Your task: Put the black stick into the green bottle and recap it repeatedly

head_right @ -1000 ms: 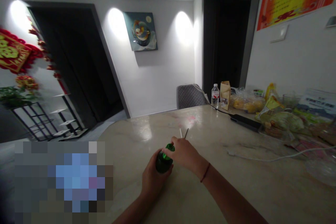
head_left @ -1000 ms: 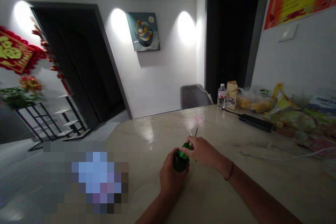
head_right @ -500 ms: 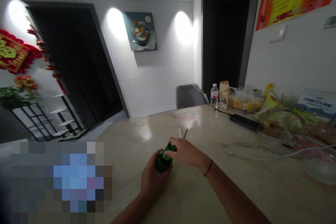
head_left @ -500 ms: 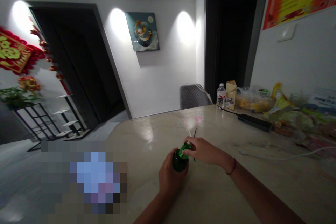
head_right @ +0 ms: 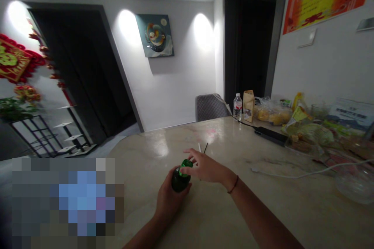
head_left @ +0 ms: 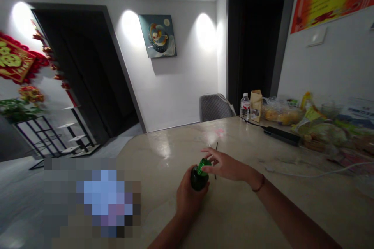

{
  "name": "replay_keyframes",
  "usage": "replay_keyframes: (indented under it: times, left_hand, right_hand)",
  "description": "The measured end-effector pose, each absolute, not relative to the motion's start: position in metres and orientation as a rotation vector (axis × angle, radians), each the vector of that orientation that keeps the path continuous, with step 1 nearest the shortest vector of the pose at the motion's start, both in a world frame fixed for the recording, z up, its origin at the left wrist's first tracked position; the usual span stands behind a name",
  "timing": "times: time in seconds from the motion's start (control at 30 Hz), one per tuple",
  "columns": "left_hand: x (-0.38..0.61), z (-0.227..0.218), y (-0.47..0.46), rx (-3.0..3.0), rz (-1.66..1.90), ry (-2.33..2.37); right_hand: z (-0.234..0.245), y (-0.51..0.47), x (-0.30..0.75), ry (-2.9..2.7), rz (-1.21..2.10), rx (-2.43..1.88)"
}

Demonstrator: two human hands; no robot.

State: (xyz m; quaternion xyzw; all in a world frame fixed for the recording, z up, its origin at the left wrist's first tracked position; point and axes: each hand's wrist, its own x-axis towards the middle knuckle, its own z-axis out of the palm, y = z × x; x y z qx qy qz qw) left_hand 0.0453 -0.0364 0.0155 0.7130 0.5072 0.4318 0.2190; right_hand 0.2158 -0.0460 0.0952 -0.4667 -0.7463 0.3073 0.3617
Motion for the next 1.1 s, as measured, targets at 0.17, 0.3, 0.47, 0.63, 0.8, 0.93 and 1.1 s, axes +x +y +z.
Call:
replay_keyframes:
  times: [0.17, 0.3, 0.47, 0.63, 0.8, 0.93, 1.1]
  left_hand:
    - [0.0449, 0.0156, -0.0361, 1.967, 1.205, 1.374]
    - [0.0445, 0.0152, -0.0364, 1.973, 1.190, 1.364]
    - [0.0446, 0.0146, -0.0366, 1.983, 1.177, 1.354]
    - [0.0450, 0.0149, -0.0371, 1.984, 1.186, 1.359]
    - [0.0450, 0.0165, -0.0378, 1.953, 1.187, 1.336]
    - [0.0454, 0.0177, -0.0378, 1.956, 1.191, 1.346]
    - [0.0454, 0.0174, -0.0373, 1.955, 1.185, 1.350]
  right_hand:
    - [0.0911, -0.0425, 0.2071, -1.896, 0.567, -1.379]
    - [0.0931, -0.0462, 0.2087, -1.927, 0.620, -1.299]
    - [0.0941, -0.0493, 0.2079, -1.874, 0.601, -1.338]
    - [0.0911, -0.0465, 0.2060, -1.907, 0.620, -1.340]
    - [0.0926, -0.0476, 0.2076, -1.941, 0.613, -1.224]
    - [0.0934, -0.0459, 0.2066, -1.903, 0.593, -1.319]
    - [0.0923, -0.0451, 0.2073, -1.952, 0.598, -1.263]
